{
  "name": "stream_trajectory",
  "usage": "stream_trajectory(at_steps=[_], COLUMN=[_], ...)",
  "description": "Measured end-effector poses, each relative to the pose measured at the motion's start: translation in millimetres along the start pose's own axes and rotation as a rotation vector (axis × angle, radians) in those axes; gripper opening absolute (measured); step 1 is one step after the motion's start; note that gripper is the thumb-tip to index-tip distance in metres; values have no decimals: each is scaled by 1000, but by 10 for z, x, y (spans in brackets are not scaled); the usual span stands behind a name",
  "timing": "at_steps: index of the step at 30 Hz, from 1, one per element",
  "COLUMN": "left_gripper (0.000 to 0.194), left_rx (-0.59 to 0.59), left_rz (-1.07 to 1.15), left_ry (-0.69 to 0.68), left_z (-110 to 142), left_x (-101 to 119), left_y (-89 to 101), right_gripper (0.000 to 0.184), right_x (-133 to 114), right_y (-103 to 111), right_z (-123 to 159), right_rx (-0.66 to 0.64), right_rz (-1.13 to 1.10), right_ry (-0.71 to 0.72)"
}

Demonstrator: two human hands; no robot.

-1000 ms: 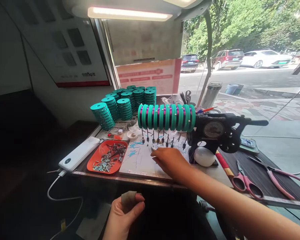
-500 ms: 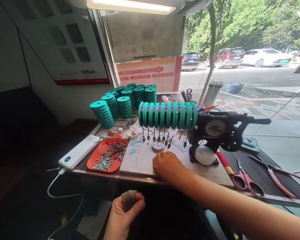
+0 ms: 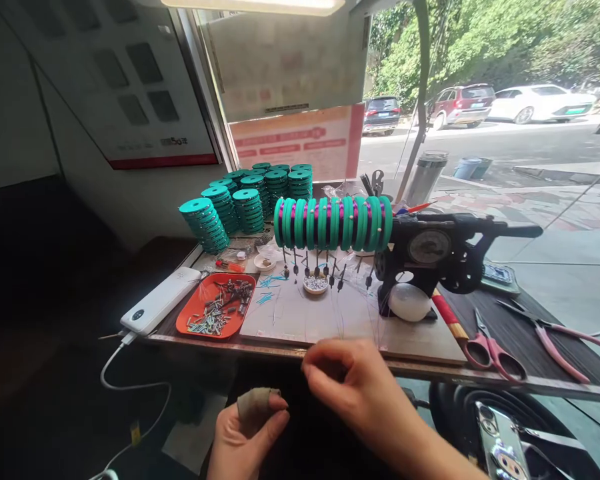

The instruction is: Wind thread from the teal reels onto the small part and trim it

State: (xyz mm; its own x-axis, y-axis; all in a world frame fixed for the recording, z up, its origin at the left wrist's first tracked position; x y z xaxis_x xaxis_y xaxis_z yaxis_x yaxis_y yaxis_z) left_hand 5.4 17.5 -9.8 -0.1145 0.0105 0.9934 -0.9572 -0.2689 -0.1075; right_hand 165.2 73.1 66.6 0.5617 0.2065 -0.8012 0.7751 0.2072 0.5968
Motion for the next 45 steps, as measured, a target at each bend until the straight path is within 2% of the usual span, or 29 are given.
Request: stream_trajectory(at_steps=[2,4,7,11,15,17,22,31,38,45], left_gripper=[11,10,10,10,7,6,6,5,5,6], left_rx=[-36,-40,-66,-77,67,99,109,110,113,120], left_rz=[-10,-23,-36,-61,-118,-155,-235,-257,-332,-321], left_ry=[-4,-8,-17,-57,-113,-144,-233,-244,-396,-393], left_z=[20,30,33,41,69,81,78,73,72,70], left_x=[-39,-72,-100,-39,102,153,176,158,230,206], left_y=[6,19,25,-3,-34,-50,-45,-33,-42,-34], right_gripper=[25,28,27,27,28,28,27,26,25,24], right_x=[114,183,194,194,218,224,216,188,169,200], right_y=[-144,-292,-429,-509,-545,-551,-543,-526,-515,-552], right_z=[167,251,270,290,328,334,321,297,301,310], right_rx=[24,-5,-79,-128,-88,-72,-69,-57,-27,7], right_rz=[-305,-506,-696,-809,-776,-739,-659,-613,-551,-560], right_ry=[-155,-268,-311,-323,-321,-312,-269,-231,-161,-178])
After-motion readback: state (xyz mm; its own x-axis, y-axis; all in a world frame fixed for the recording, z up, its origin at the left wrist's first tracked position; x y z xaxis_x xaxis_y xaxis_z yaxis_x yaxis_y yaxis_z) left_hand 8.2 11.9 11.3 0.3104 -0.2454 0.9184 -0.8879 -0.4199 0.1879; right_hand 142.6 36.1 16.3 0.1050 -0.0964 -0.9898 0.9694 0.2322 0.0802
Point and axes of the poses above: each hand's wrist, its own z-axis away from the middle knuckle, its own y-axis out of the back of the hand, x = y × z, the point moved 3 cm from there along -z, towards the middle knuckle, and after that the axes turned 4 degrees about -y, right-handed, at the moved point
